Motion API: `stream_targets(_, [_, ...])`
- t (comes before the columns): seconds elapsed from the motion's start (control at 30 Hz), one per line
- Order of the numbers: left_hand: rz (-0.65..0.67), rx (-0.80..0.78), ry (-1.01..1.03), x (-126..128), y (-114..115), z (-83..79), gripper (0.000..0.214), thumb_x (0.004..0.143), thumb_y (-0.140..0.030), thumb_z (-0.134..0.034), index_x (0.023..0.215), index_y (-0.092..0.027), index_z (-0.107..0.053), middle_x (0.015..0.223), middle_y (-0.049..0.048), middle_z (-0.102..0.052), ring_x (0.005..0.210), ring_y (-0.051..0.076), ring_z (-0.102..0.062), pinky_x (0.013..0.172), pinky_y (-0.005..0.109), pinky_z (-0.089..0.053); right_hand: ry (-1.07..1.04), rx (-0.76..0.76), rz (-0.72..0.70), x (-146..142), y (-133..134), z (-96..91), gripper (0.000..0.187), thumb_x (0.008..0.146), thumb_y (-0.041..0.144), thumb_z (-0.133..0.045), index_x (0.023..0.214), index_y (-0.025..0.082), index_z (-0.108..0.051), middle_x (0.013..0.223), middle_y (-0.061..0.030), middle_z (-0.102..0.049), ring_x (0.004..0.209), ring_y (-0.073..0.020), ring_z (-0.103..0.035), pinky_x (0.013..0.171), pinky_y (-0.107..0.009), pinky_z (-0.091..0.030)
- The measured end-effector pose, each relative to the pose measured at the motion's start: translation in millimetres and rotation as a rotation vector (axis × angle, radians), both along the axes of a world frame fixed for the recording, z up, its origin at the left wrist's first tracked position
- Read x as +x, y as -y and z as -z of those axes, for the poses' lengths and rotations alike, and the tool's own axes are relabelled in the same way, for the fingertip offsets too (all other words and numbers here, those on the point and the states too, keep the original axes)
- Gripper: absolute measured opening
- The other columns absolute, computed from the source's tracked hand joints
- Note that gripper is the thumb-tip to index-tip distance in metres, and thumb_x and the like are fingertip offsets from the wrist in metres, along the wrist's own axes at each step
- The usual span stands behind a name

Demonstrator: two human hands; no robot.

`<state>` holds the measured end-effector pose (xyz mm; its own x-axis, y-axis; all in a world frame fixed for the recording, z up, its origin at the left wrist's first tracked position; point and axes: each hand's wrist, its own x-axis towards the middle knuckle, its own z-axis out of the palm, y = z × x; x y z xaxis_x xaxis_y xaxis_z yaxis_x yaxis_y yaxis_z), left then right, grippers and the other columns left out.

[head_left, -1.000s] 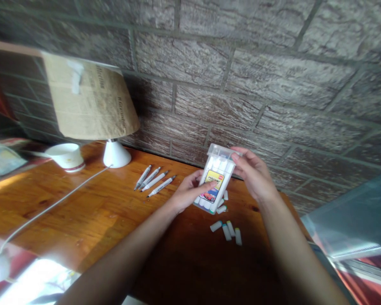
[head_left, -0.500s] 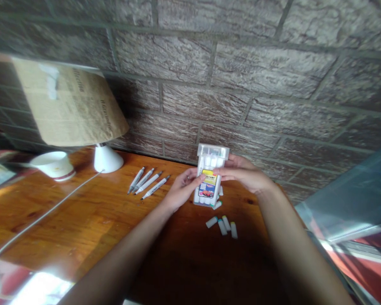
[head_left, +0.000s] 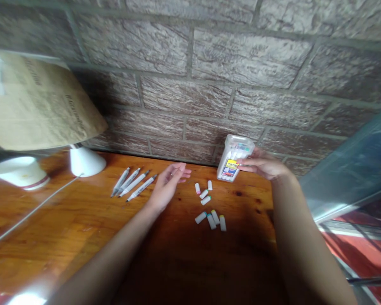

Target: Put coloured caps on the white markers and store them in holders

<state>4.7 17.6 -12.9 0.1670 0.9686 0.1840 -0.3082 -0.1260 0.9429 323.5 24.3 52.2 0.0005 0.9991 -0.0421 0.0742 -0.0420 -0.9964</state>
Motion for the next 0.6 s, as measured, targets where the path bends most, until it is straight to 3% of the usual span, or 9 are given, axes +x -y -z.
stream_targets(0.27, [0.019,-0.03,0.002,0,-1,1.1,0.05,0.079,-0.058,-0.072,0.103,-0.014,-0.067,0.089,0.0082,-0.076,0.083,0.018,-0.071,0.081,0.032,-0.053,-0.05,0.009,-0.032,3,-7,16.2,0.057,0.059,0.015,-0.088,0.111,0.025,-0.068,0.11,-0.0007,-0.076,0.092,-0.0159,-0.074,0.085,-0.032,-0.063])
stream_targets(0.47, [0.021,-0.037,0.001,0,-2,2.6,0.051,0.081,-0.06,-0.069,0.102,-0.014,-0.068,0.086,0.0073,-0.076,0.08,0.017,-0.07,0.08,0.03,-0.054,-0.084,0.016,-0.023,6,-7,19.6,0.064,0.061,0.015,-0.087,0.119,0.031,-0.063,0.106,0.0031,-0.077,0.091,-0.0142,-0.073,0.084,-0.029,-0.061])
stream_targets(0.6, [0.024,-0.041,0.006,0,-3,3.3,0.051,0.081,-0.06,-0.069,0.103,-0.014,-0.068,0.085,0.0067,-0.076,0.079,0.016,-0.07,0.078,0.029,-0.053,-0.006,-0.008,0.001,3,-9,22.3,0.054,0.059,0.018,-0.087,0.108,0.028,-0.067,0.105,0.0003,-0.076,0.093,-0.0185,-0.073,0.084,-0.031,-0.061])
